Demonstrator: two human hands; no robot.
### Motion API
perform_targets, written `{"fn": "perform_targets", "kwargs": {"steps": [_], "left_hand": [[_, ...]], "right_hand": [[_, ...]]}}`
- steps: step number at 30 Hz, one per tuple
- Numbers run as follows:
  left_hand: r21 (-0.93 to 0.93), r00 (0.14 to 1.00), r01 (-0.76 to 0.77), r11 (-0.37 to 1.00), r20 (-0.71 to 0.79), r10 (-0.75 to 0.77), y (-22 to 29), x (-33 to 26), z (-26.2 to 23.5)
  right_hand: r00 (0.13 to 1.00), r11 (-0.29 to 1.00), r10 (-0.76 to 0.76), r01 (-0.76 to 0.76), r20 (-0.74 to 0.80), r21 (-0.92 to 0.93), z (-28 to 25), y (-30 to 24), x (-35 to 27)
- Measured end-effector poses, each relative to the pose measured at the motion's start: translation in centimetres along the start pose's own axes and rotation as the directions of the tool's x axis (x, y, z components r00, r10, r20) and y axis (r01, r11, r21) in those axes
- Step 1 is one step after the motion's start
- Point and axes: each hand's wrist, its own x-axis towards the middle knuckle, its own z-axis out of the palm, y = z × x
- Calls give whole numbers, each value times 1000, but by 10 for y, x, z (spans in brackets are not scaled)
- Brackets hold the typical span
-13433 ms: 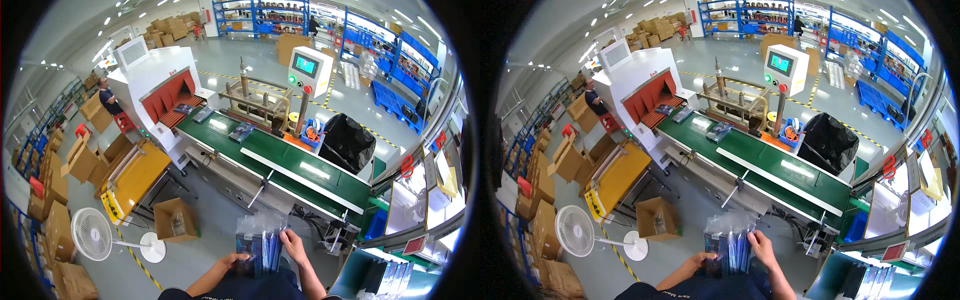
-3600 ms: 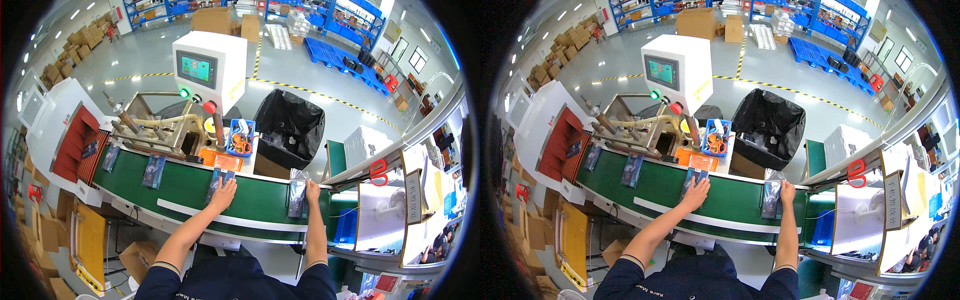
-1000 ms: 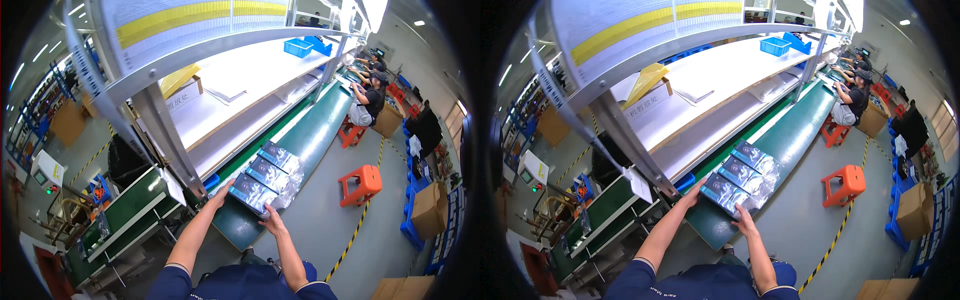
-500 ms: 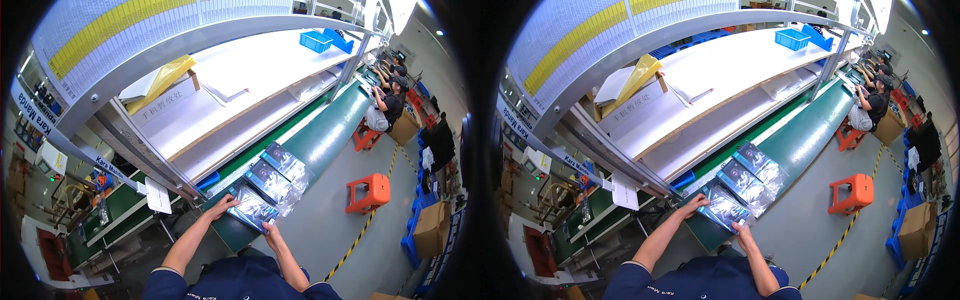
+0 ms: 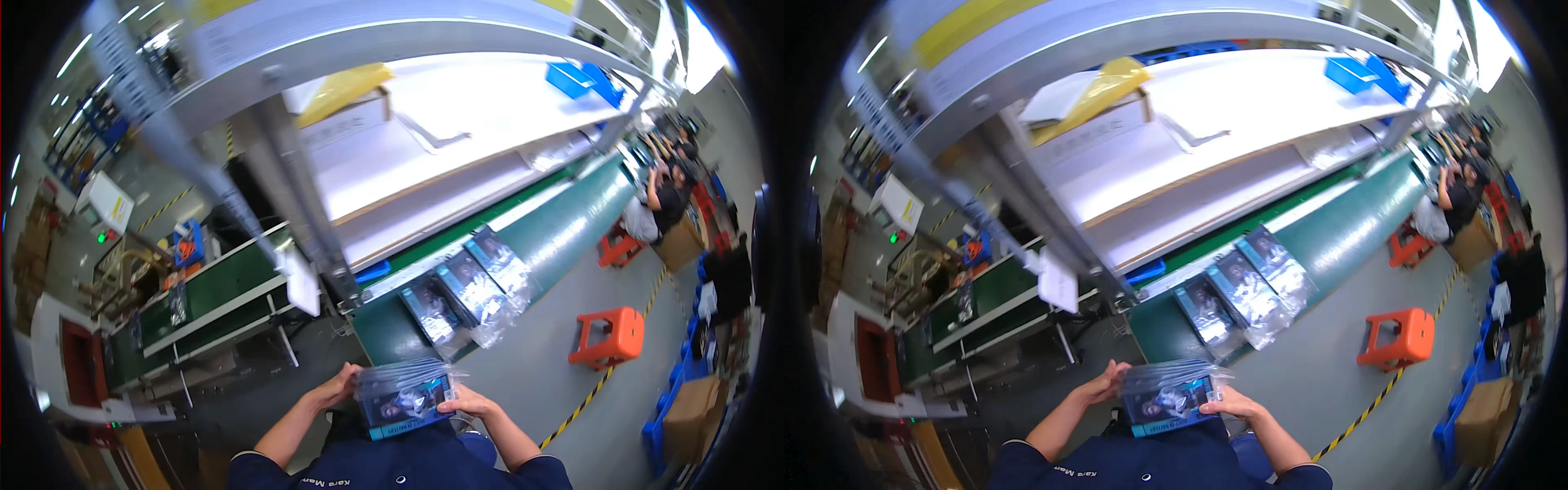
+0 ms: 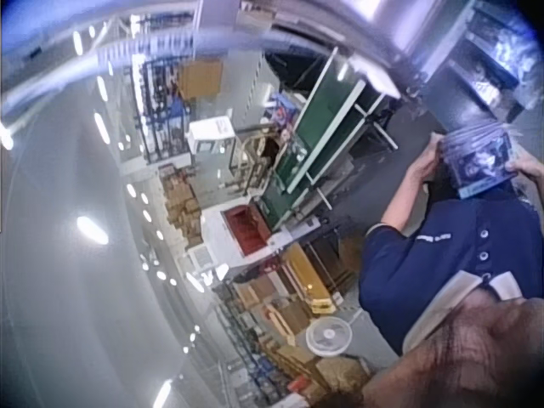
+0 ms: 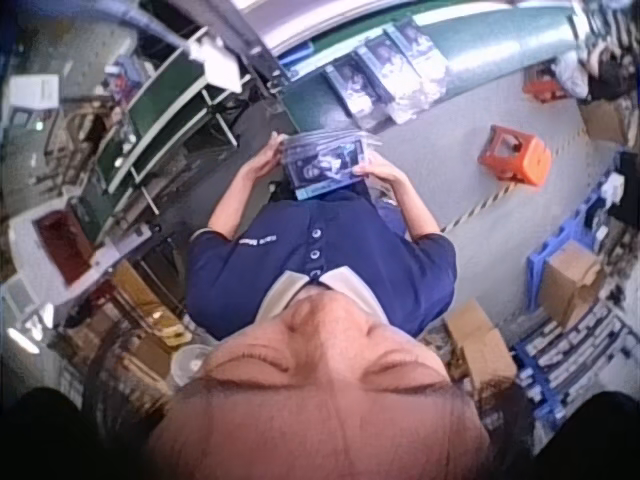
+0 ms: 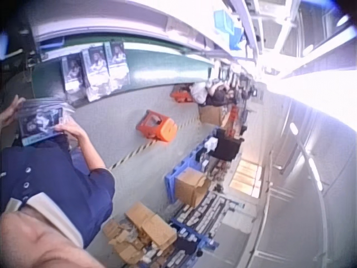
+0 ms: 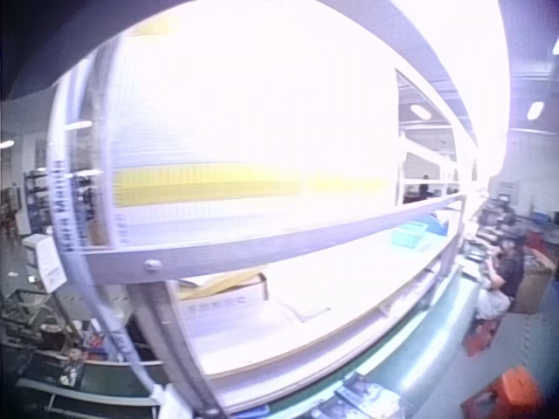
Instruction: The person picks up bagged items from a workstation shelf, brings them to a packaging station, and places the items onto a conveyor belt.
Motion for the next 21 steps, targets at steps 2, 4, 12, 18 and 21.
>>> {"fn": "perform_targets", "kwargs": {"steps": [2,4,12,18,21], "left_hand": [[127,992,121,984,-55,-115,3,-36,-3],[434,999,26,901,31,-44,3,-68,-3],[497,923,-327,804,-14,385,-77,-177,-46],[45,800,-574,818,-185,571,-151,-257,-71],[-175,726,-673,719,-345,595,-211,-274,-87]], "right_hand": [[970,962,50,17,239,-272,20,-35,19],[905,912,120,62,408,-405,34,-43,58],[638,654,401,303,658,-693,223,-118,164],[750,198,154,614,643,-764,343,-94,223],[674,501,-406,729,618,-466,410,-116,224]]}}
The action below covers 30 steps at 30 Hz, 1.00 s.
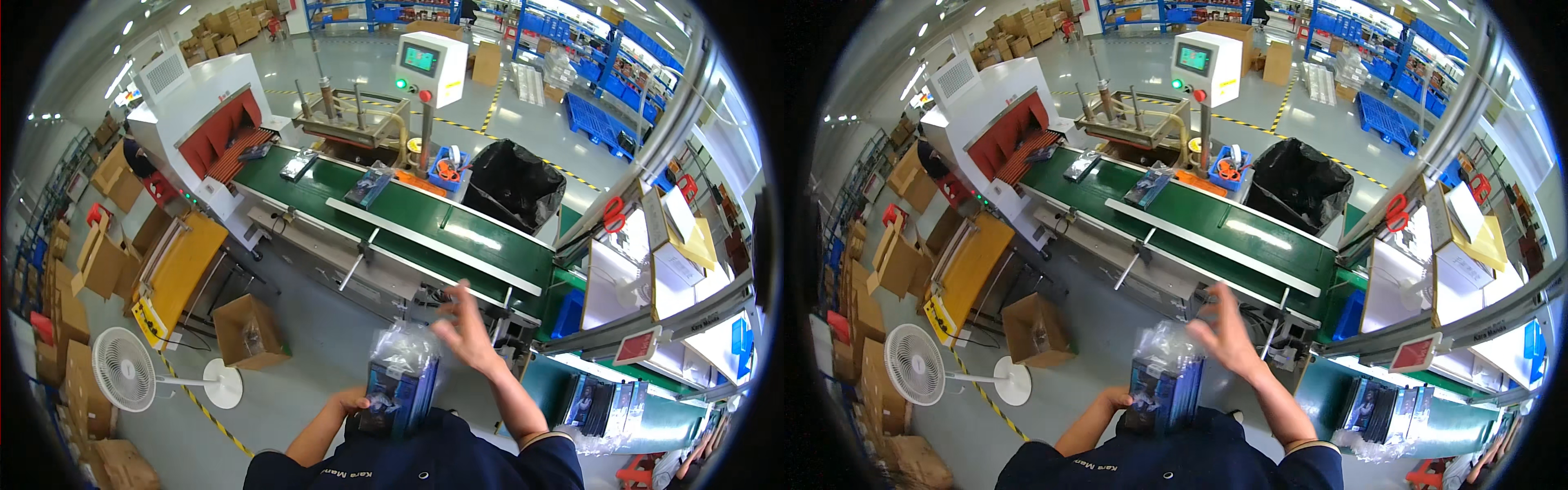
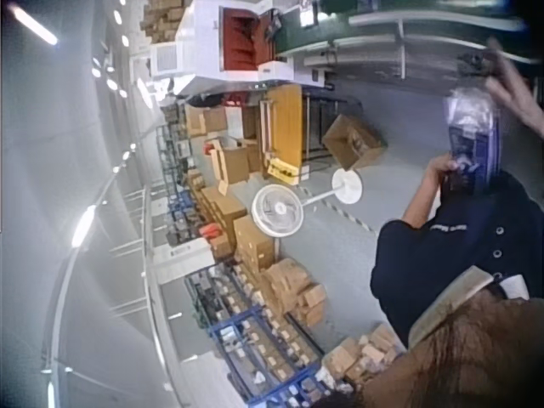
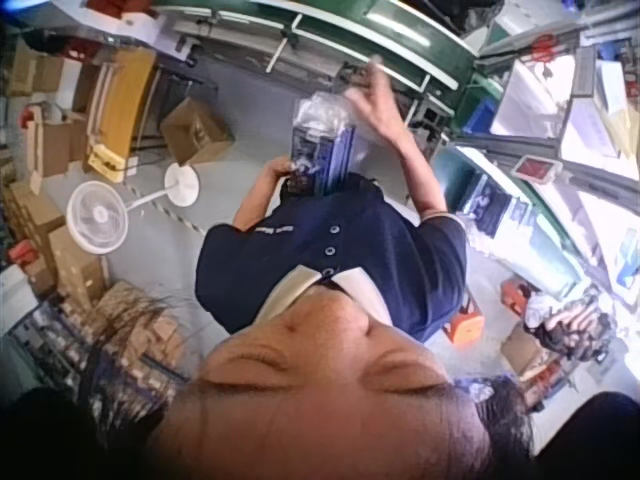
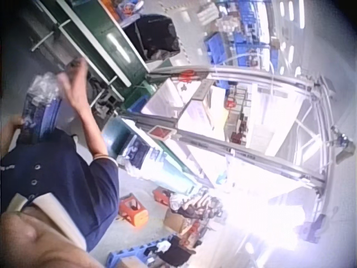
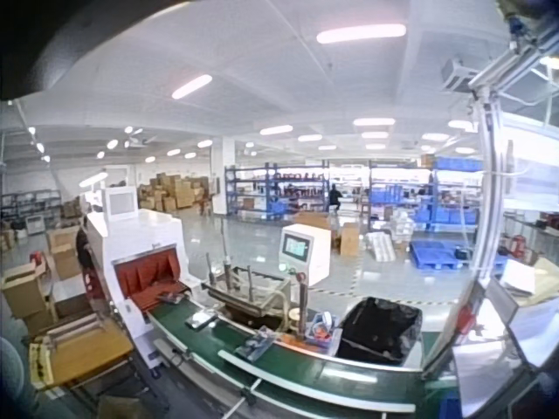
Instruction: The person picks up bagged items from a workstation shelf, brings them to a packaging station, and places the items onto a conveyor belt.
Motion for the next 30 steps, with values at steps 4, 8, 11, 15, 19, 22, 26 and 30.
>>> {"fn": "perform_targets", "kwargs": {"steps": [4,8,11,15,19,22,26,30], "left_hand": [[-175,979,-143,974,-171,113,-1,-35,-27],[-230,966,-153,961,-241,96,20,-51,-37],[-166,966,-214,963,-183,183,29,-59,-56],[-162,957,-232,959,-213,196,29,-49,-71],[-164,947,-247,955,-251,201,13,-56,-90],[-164,937,-256,952,-284,203,30,-46,-106],[-157,916,-282,946,-336,218,90,-12,-129],[-152,910,-282,947,-355,214,64,-9,-143]], "right_hand": [[977,975,168,-184,-127,-121,26,32,6],[863,865,316,-433,394,254,77,63,6],[839,812,319,-481,440,329,92,67,30],[854,817,426,-505,298,279,101,86,58],[900,841,412,-435,140,321,98,106,94],[891,856,449,-408,-64,316,70,138,143],[833,883,368,-173,-414,437,20,165,243],[751,908,377,-184,-542,376,-17,265,320]]}}
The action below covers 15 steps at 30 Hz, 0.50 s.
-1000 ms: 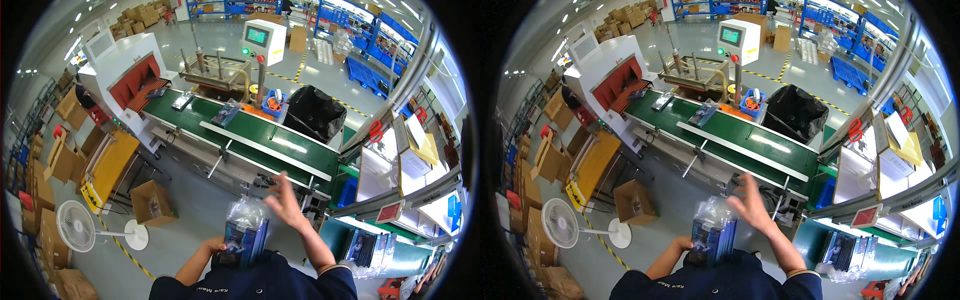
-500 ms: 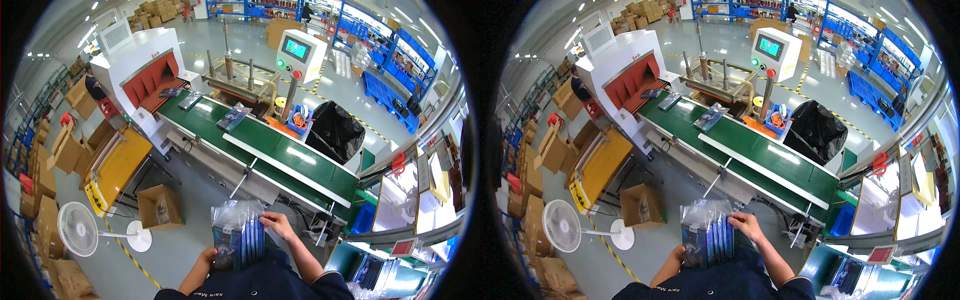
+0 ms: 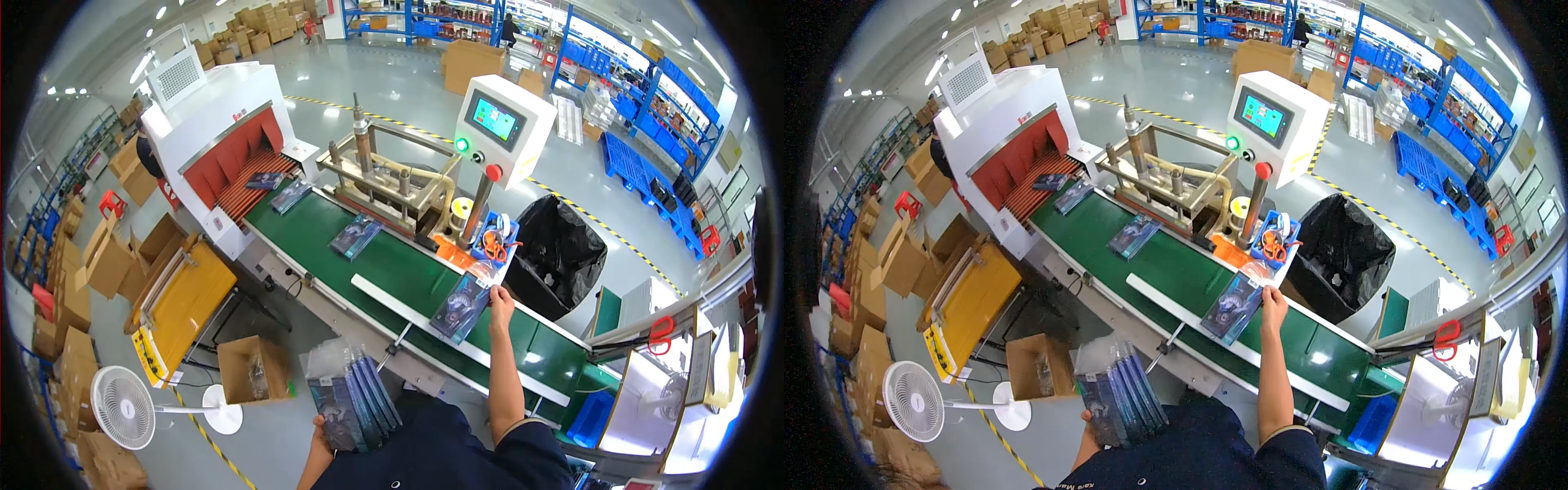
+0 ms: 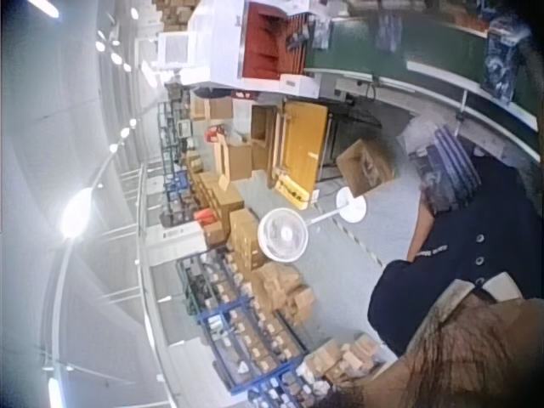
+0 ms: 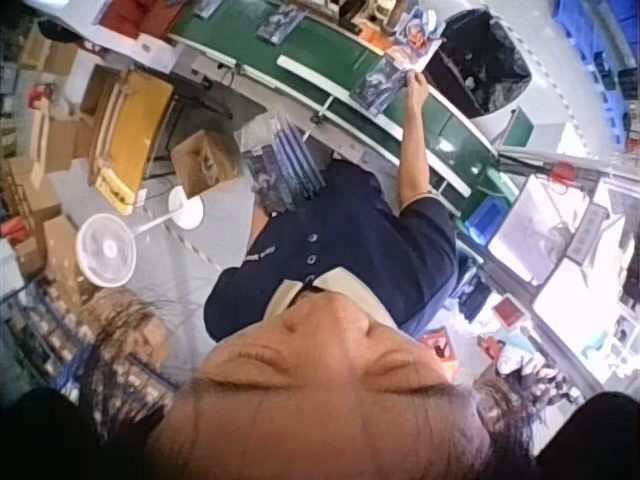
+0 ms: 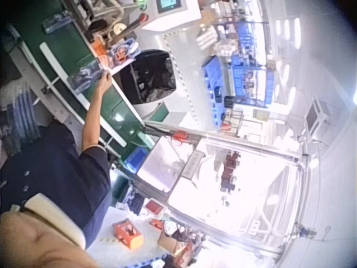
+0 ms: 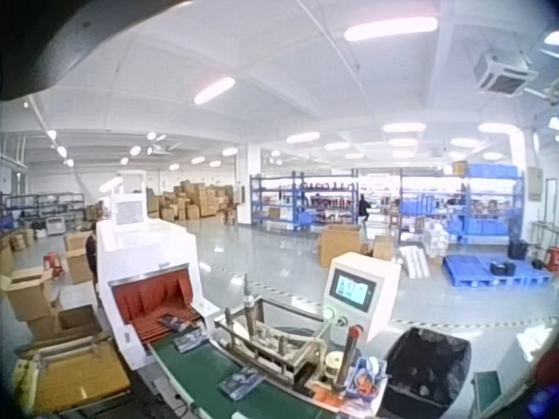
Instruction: The person picks up bagged items from a workstation shelf, brings them to a packaging station, and places the items onto a conveyor belt.
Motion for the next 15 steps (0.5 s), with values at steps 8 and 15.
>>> {"fn": "perform_targets", "kwargs": {"steps": [8,15], "left_hand": [[-36,996,-7,999,-87,4,6,40,1],[-43,989,42,998,-142,-48,49,63,6]], "right_hand": [[970,840,-97,-40,-223,-541,57,67,68],[955,693,-75,-156,-286,-704,63,69,59]]}}
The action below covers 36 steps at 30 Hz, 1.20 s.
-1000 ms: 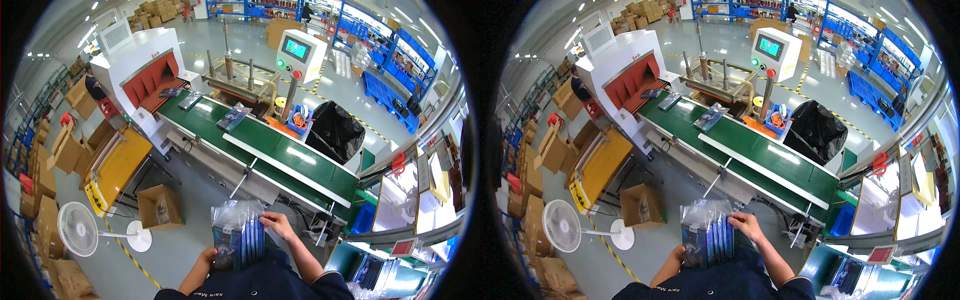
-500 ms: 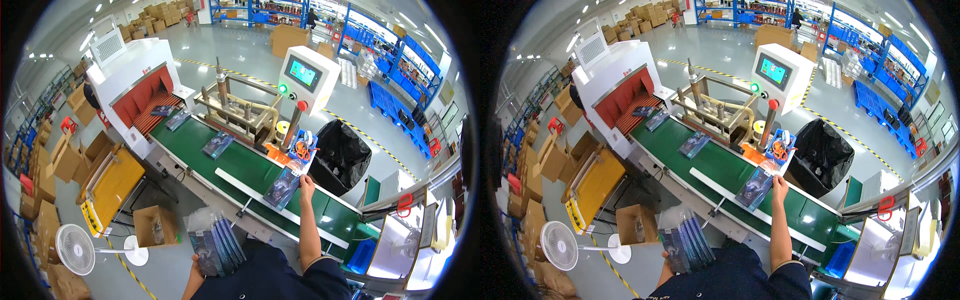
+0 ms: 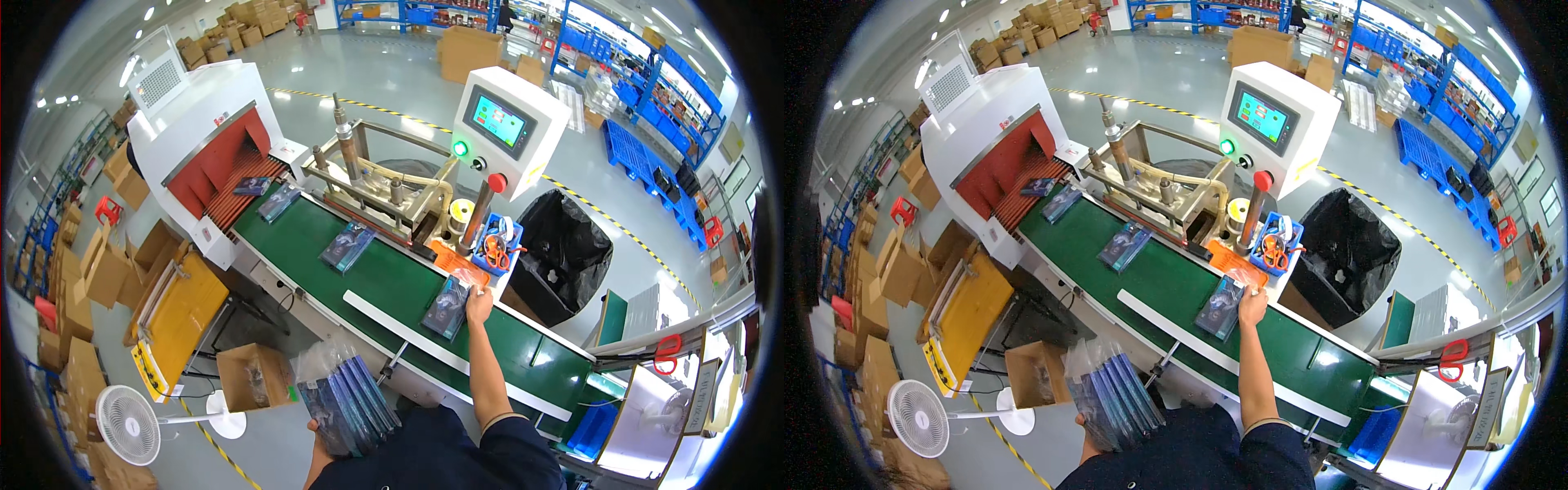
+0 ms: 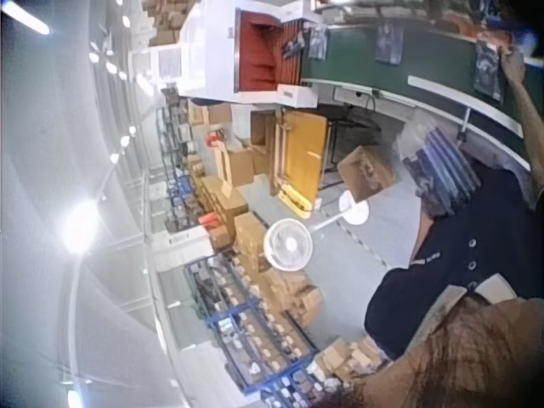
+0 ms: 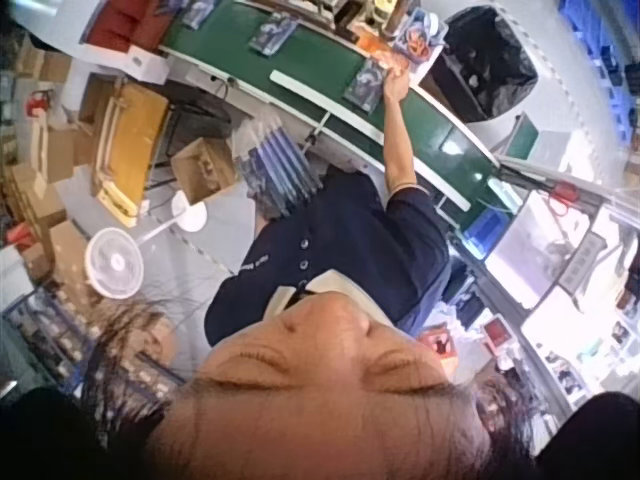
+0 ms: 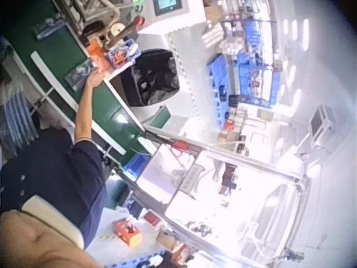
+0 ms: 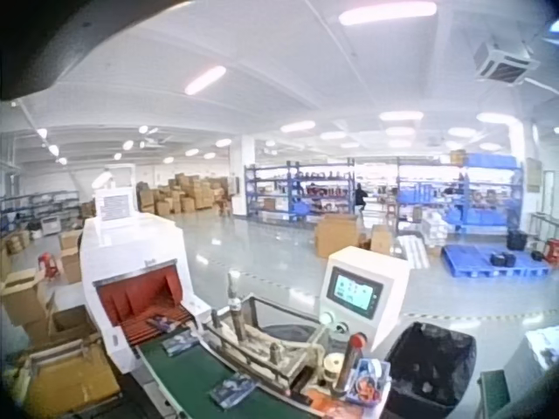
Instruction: The person picks up bagged items from a workstation shelf, brings them to a packaging station, and places the items onto a conveyor belt.
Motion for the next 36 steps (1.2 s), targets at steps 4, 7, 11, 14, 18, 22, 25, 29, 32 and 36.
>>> {"fn": "perform_targets", "kwargs": {"steps": [4,7,11,14,18,22,25,29,32,36], "left_hand": [[8,999,1,1000,-33,0,18,-4,-5],[9,999,18,1000,-41,-17,29,-12,-12],[-2,996,12,1000,-92,-12,62,3,1],[-16,990,-9,1000,-141,6,85,25,25],[-47,976,-46,998,-214,35,110,48,55],[-66,955,-94,993,-287,71,89,35,56],[-72,941,-106,992,-330,77,75,6,47],[-71,927,-113,991,-366,80,70,4,47],[-69,917,-116,991,-390,80,80,20,61],[-71,903,-123,990,-422,82,88,29,70]], "right_hand": [[986,995,89,-93,142,19,-13,-6,-25],[991,995,-87,82,99,51,-11,9,-33],[979,985,-135,116,151,131,-13,11,-33],[968,981,-180,163,173,110,-16,9,-36],[956,959,-281,277,81,52,-26,9,-37],[821,875,-425,264,381,407,-60,-54,-78],[351,848,-483,-43,802,529,-96,-107,-131],[256,809,-586,245,769,535,-121,-143,-156],[293,807,-590,241,752,539,-116,-137,-154],[380,807,-568,87,730,583,-110,-120,-152]]}}
